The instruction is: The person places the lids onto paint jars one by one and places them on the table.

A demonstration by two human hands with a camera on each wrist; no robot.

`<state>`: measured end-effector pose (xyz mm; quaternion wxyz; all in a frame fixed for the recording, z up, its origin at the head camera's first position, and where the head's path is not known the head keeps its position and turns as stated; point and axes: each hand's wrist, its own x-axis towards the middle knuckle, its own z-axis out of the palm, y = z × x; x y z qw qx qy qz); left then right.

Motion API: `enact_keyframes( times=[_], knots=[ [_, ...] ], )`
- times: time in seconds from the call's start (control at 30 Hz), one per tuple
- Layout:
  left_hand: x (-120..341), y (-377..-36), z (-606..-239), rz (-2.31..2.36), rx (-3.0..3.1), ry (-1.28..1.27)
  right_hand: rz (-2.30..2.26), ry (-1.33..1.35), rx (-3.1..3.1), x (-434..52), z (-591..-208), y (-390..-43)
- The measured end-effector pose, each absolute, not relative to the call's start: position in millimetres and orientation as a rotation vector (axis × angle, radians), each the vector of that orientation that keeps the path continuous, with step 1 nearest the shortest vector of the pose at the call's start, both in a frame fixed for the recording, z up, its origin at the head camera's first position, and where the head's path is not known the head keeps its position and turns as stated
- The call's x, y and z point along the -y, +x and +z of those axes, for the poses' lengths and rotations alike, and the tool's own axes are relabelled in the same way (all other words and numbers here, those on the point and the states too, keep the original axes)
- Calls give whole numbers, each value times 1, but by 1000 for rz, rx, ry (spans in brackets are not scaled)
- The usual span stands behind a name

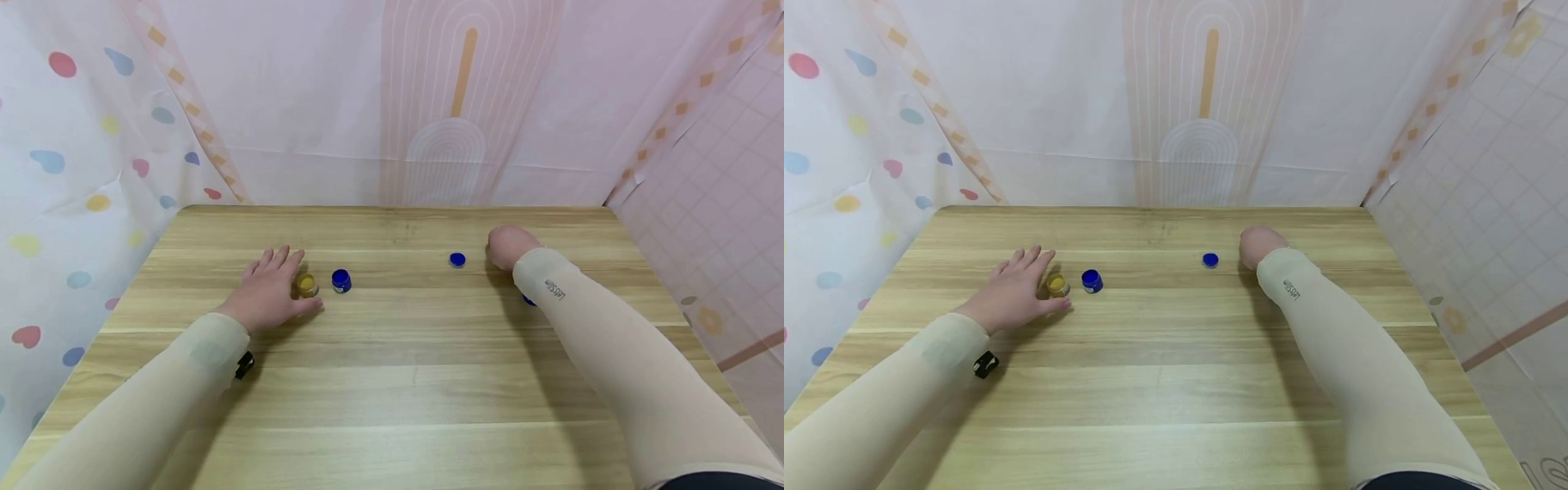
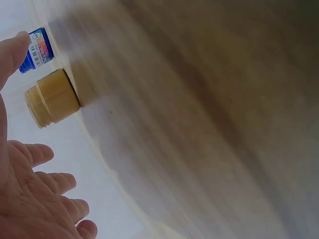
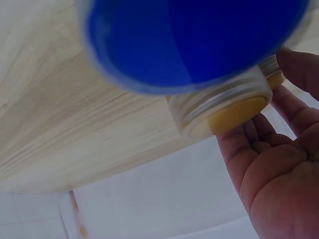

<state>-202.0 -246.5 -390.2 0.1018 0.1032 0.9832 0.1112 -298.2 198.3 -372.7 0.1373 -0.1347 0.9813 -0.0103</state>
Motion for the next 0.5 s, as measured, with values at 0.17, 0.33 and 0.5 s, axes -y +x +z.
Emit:
enact_keyframes(
  times=[0.17, 0.33, 0.5],
  knots=[
    [247, -202, -391, 320, -2903, 304, 9, -394, -2838, -197, -374, -299],
    [246, -203, -392, 312, -2905, 317, 33, -404, -2842, -198, -374, -299],
    [246, -205, -393, 305, -2907, 323, 39, -419, -2855, -199, -373, -296]
  ],
)
